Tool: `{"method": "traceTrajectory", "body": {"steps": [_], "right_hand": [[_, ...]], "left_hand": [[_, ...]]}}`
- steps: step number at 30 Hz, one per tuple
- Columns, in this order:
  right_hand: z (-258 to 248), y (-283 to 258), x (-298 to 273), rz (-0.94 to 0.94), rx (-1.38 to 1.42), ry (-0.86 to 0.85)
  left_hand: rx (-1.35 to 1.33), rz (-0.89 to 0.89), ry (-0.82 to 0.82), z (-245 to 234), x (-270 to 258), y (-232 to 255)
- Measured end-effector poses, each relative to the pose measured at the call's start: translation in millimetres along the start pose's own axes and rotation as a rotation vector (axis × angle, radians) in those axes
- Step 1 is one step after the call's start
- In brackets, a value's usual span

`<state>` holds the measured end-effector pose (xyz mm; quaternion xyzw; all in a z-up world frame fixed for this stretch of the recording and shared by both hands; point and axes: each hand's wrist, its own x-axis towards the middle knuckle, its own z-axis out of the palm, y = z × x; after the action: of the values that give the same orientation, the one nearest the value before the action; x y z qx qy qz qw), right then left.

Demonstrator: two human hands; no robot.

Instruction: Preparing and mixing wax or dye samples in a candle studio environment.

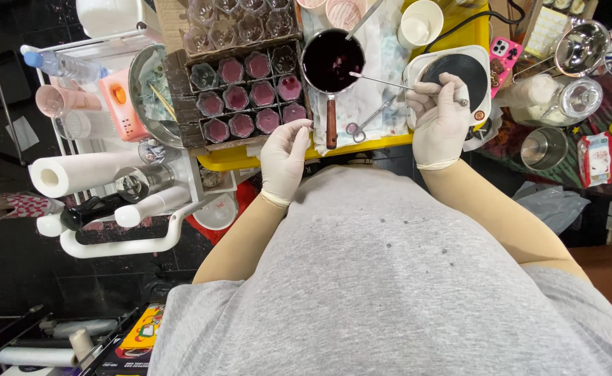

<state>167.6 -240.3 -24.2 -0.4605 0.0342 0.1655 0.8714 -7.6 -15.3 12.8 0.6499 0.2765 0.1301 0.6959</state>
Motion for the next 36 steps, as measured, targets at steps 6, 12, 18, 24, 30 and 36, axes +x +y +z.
{"method": "traceTrajectory", "body": {"steps": [6,12,18,24,30,36], "right_hand": [[-7.3,-4.5,-9.7,-0.027,-0.048,-0.063],[-12.1,-21.9,-15.3,-0.097,-0.077,-0.076],[5.0,-35.6,-13.2,-0.046,-0.146,-0.116],[2.6,-38.5,-8.7,-0.068,-0.061,-0.080],[19.6,-49.8,-25.1,-0.331,-0.321,-0.365],[28.7,-59.5,-21.5,-0.362,-0.445,-0.475]], "left_hand": [[0.026,0.004,0.012,1.0,-0.6,-5.9],[0.057,0.008,0.031,1.6,0.1,-7.3],[-0.150,0.001,0.044,-11.3,0.6,-20.5],[0.026,0.027,0.128,-20.5,-8.2,-28.9],[0.257,0.068,0.171,-19.8,-15.7,-19.0],[0.144,0.049,0.162,-13.6,-13.4,-17.9]]}}
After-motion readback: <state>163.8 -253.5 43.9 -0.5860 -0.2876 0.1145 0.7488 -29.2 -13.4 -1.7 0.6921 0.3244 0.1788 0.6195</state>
